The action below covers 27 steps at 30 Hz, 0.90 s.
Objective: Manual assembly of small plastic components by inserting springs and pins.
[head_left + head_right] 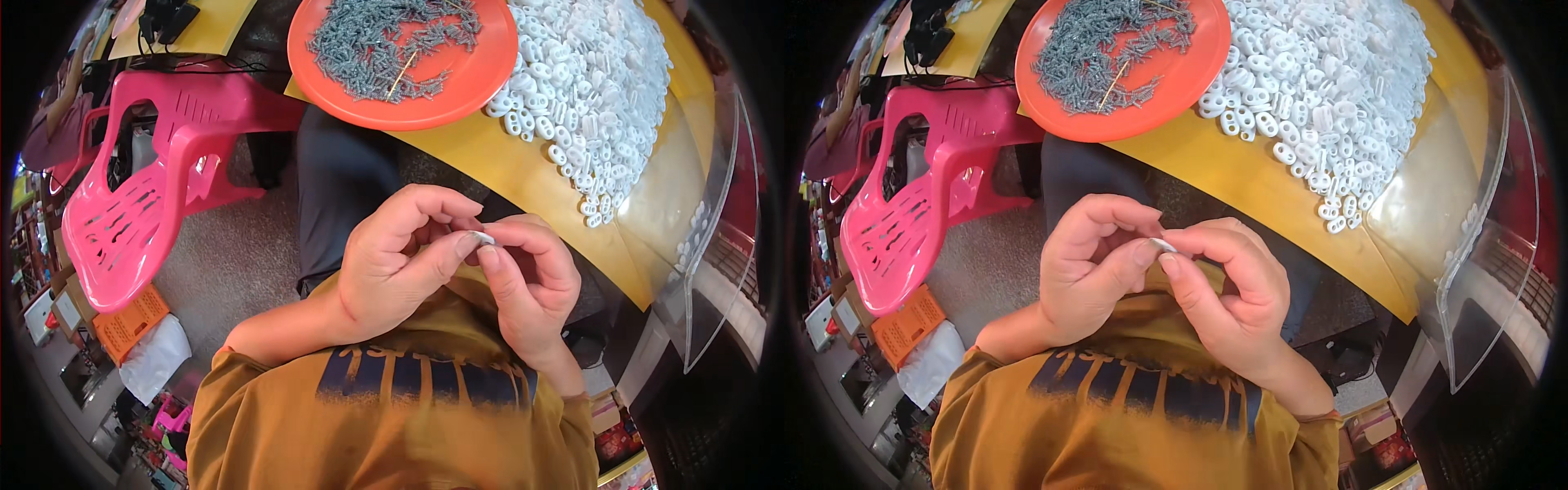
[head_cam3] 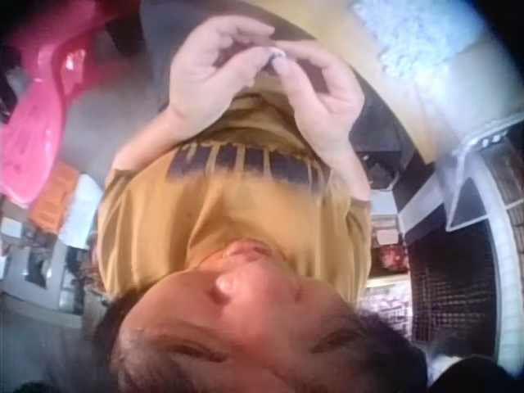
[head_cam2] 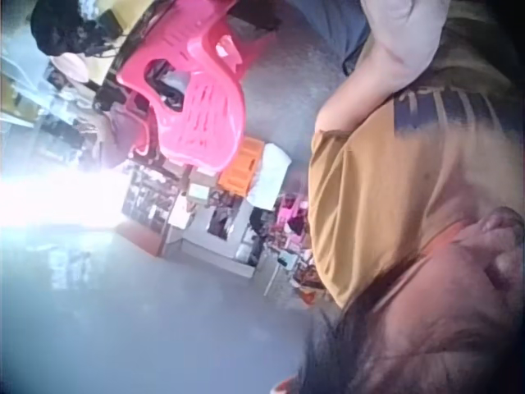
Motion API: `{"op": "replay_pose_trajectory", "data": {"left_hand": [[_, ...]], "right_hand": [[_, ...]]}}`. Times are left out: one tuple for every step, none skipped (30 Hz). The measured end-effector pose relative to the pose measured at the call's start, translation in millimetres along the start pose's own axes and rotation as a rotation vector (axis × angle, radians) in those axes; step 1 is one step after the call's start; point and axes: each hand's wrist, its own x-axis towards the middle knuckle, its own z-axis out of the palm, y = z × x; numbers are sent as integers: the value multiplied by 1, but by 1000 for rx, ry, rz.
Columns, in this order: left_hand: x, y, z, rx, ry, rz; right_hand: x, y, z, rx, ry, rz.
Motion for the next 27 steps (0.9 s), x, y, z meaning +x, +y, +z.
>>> {"op": "replay_pose_trajectory", "data": {"left_hand": [[0, 1, 0, -11, 23, 17], [-1, 1, 0, -22, 45, 33], [-3, 3, -1, 4, 71, 11], [-5, 6, -4, 30, 98, -10], [-9, 5, -9, 9, 73, -51], [-11, 8, -10, -48, 40, -129], [-13, 10, -10, -104, 7, -208], [-14, 12, -8, -181, -17, -240], [-14, 14, -5, -181, -16, -238], [-13, 15, -3, -228, -6, -251], [-12, 16, -2, -274, 1, -264], [-13, 16, -2, -274, 0, -262], [-14, 15, -4, -258, -19, -254], [-14, 14, -5, -245, -40, -246], [-15, 14, -6, -247, -44, -246], [-15, 14, -7, -256, -48, -242], [-15, 14, -7, -262, -47, -240], [-16, 14, -8, -262, -46, -241], [-17, 13, -8, -261, -47, -229], [-18, 13, -9, -264, -49, -215], [-18, 13, -11, -268, -50, -215], [-18, 13, -13, -252, -62, -211], [-17, 12, -14, -237, -73, -207], [-17, 12, -15, -240, -71, -206], [-17, 12, -15, -262, -59, -194], [-17, 12, -15, -283, -49, -182], [-16, 13, -16, -286, -47, -181]], "right_hand": [[1, 0, 1, -2, -3, 1], [1, 1, 2, -46, 21, -64], [1, 2, 3, -90, 44, -129], [2, 1, 2, -91, 42, -130], [2, -1, 1, -221, 35, -233], [3, -2, 0, -351, 28, -336], [4, -2, 1, -350, 26, -337], [5, -4, 1, -442, 12, -456], [6, -4, 1, -533, -2, -575], [6, -2, 1, -510, -31, -614], [7, -2, 0, -510, -31, -615], [7, -1, 0, -519, -46, -678], [8, -1, 0, -528, -61, -741], [8, -1, 0, -531, -60, -741], [8, 0, 1, -535, -63, -772], [8, 0, 2, -540, -65, -803], [8, 0, 3, -538, -65, -802], [8, 0, 3, -519, -73, -798], [8, 0, 3, -500, -81, -794], [8, -2, 4, -504, -83, -794], [6, -4, 4, -483, -109, -740], [5, -7, 4, -461, -134, -685], [5, -9, 5, -462, -138, -684], [5, -12, 6, -442, -154, -608], [5, -13, 7, -421, -170, -532], [3, -12, 8, -423, -173, -531], [2, -11, 10, -318, -136, -425]]}}
